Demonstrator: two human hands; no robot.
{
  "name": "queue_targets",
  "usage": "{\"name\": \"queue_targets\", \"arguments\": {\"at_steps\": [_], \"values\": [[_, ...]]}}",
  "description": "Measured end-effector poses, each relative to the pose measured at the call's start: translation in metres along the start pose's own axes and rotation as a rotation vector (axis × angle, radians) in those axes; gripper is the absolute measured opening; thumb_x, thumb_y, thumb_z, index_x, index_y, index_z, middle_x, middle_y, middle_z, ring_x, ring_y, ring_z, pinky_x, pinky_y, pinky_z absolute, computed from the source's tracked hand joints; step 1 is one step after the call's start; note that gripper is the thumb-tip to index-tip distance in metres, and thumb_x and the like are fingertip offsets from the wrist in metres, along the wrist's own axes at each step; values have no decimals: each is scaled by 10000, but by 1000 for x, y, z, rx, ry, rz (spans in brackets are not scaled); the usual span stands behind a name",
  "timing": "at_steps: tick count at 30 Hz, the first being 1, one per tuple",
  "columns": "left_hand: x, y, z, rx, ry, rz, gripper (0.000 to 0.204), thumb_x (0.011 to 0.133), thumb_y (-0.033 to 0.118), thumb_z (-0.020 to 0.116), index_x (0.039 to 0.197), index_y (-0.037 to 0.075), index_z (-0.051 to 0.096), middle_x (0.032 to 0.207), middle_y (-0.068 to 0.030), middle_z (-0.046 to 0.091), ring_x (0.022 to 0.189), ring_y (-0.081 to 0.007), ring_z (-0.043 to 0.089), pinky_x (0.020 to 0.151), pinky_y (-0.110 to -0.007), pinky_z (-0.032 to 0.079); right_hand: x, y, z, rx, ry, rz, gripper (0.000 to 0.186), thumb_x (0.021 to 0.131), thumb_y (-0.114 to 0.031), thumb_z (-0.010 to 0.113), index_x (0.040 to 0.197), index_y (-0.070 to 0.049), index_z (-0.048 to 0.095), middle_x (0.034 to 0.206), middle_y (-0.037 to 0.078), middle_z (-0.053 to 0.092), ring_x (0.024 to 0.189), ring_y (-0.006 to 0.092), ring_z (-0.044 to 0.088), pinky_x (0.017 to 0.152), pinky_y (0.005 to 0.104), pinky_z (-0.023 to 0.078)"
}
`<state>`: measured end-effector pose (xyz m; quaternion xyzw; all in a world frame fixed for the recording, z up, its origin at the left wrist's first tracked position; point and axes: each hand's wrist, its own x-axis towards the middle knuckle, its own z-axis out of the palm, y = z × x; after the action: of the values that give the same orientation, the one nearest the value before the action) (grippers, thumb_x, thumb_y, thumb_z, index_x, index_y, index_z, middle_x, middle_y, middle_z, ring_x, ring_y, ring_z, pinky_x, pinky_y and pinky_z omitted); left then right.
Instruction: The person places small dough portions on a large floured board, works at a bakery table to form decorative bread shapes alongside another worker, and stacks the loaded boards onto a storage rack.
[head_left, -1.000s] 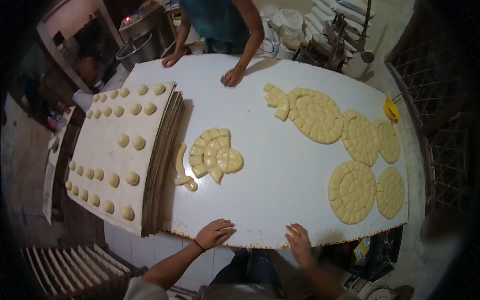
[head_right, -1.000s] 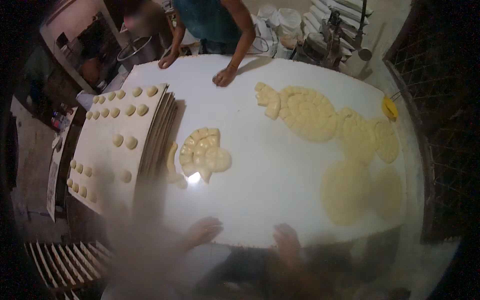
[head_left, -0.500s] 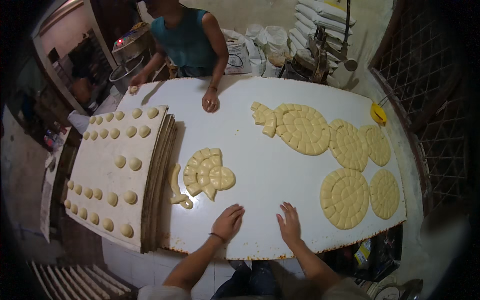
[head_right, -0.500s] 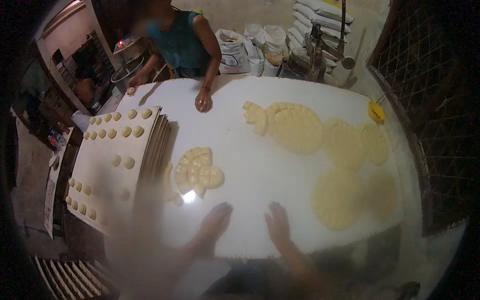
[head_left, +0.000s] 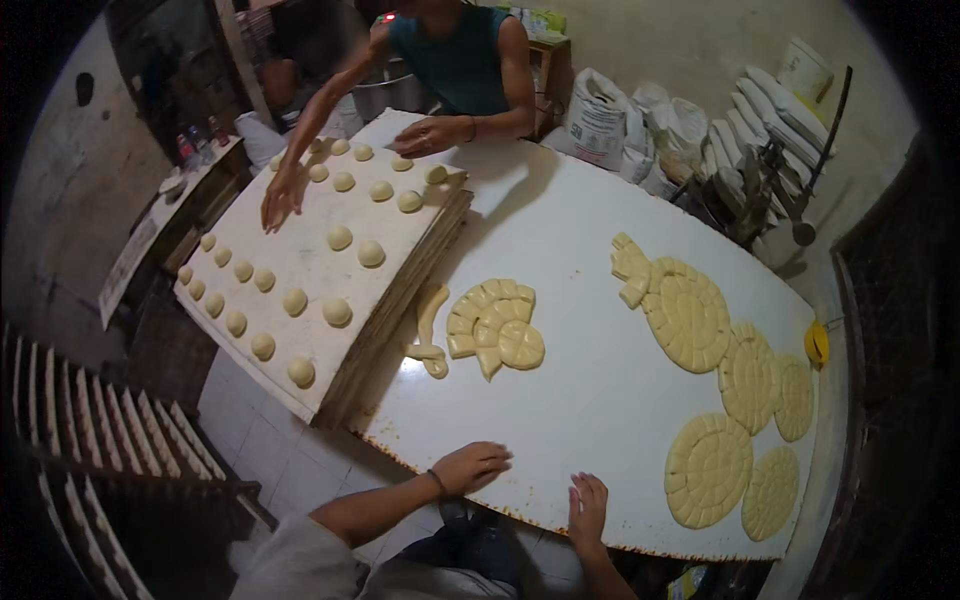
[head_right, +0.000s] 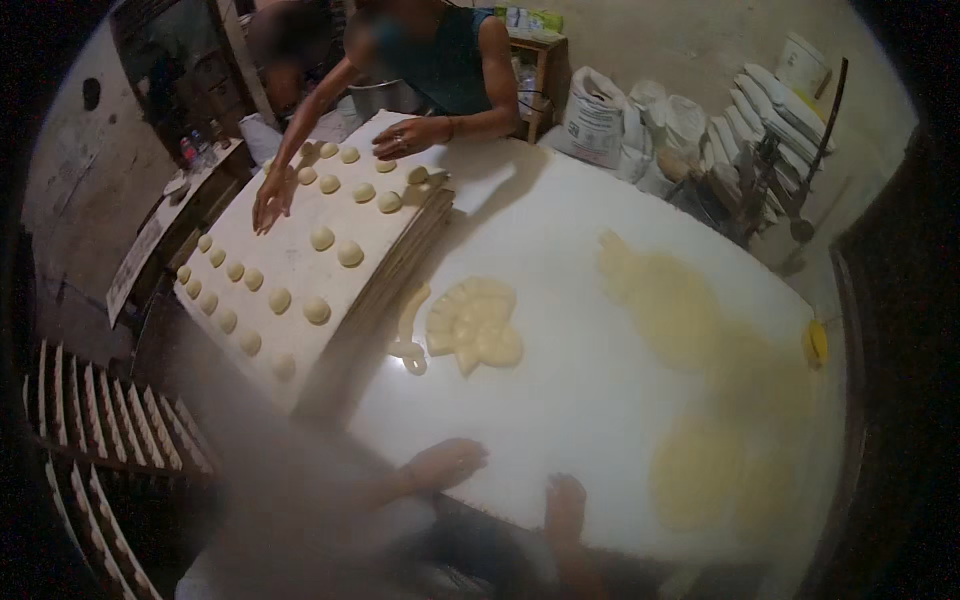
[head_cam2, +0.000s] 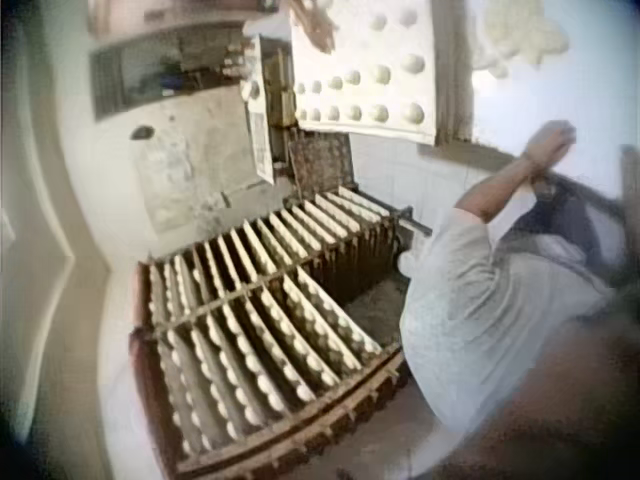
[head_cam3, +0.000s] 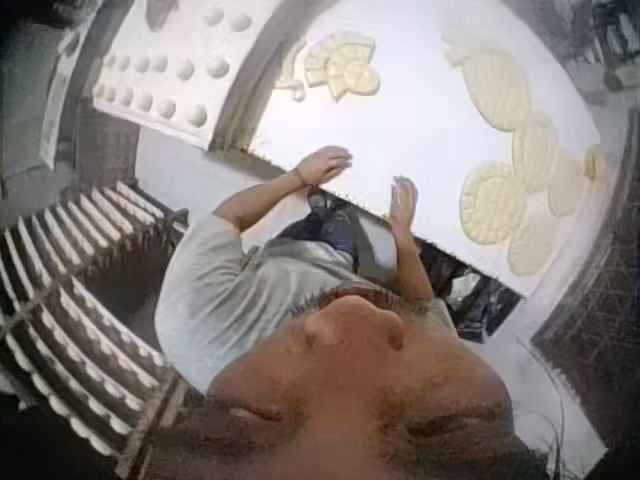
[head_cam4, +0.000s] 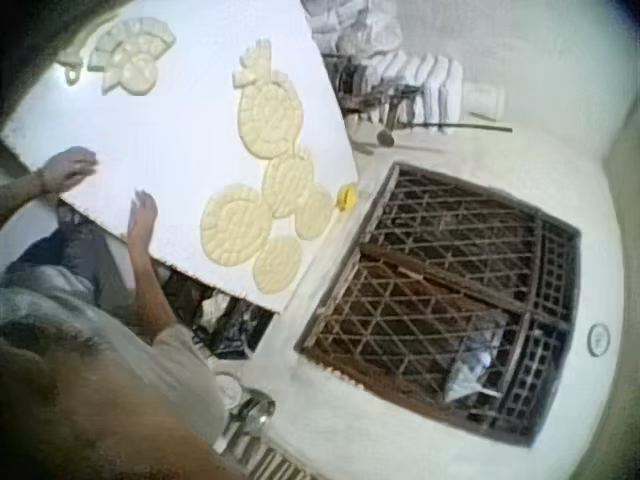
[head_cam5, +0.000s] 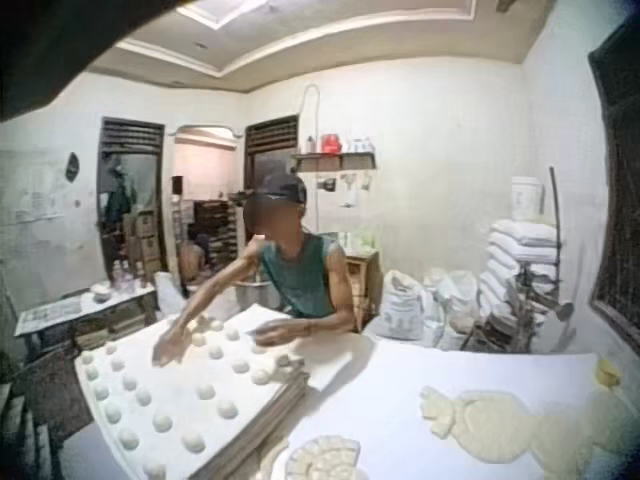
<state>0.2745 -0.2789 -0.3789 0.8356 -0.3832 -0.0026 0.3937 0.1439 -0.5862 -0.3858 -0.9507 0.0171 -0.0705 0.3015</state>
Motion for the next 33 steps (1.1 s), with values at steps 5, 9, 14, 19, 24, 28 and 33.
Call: {"name": "queue_targets", "arguments": {"at_steps": [5,9,14,19,24,28,33], "values": [[63,5,-45,57,39,-125,232,995,171,657,1184,48,712,1263,-154,701,1230,-347,646,1091,-419,524,65,7,-13,58,200,120,241,1028,-83,656,1246,12,694,1374,197,631,1353,411,527,1181,530,400],[35,16,12,-70,77,-166,222,1008,143,659,1201,44,710,1291,-143,691,1301,-312,608,1117,-413,502,28,3,9,4,60,-72,268,1006,-58,682,1266,5,694,1294,198,667,1304,407,565,1158,509,424],[35,-20,-27,74,-56,-219,169,1006,162,694,1135,53,710,1233,-151,695,1228,-322,647,1076,-416,527,43,5,-16,176,151,125,222,1004,-54,692,1213,15,663,1366,204,601,1340,371,535,1108,469,468],[27,0,18,132,184,-176,141,1002,162,704,1089,53,678,1174,-127,686,1211,-308,650,1056,-408,531,12,17,12,116,72,76,202,1021,-52,669,1213,5,687,1355,201,596,1345,378,535,1118,482,465],[20,-17,-20,55,7,-189,170,1026,167,661,1166,71,668,1252,-107,669,1237,-307,632,1092,-411,504,43,25,5,87,209,189,189,1037,-34,626,1221,6,632,1305,201,568,1275,355,557,1055,467,507],[16,-3,-13,51,133,-197,186,1032,145,637,1192,56,670,1278,-117,667,1239,-322,616,1109,-428,493,61,-36,13,23,199,75,157,1049,-49,616,1189,19,632,1314,206,565,1258,336,560,1043,444,491],[-47,0,-12,-359,262,-576,202,1054,209,660,1160,51,725,1178,-94,709,1200,-273,635,1076,-394,492,4,-13,42,162,293,412,112,1043,-82,643,1098,15,651,1114,132,622,1082,274,602,996,400,499]]}}
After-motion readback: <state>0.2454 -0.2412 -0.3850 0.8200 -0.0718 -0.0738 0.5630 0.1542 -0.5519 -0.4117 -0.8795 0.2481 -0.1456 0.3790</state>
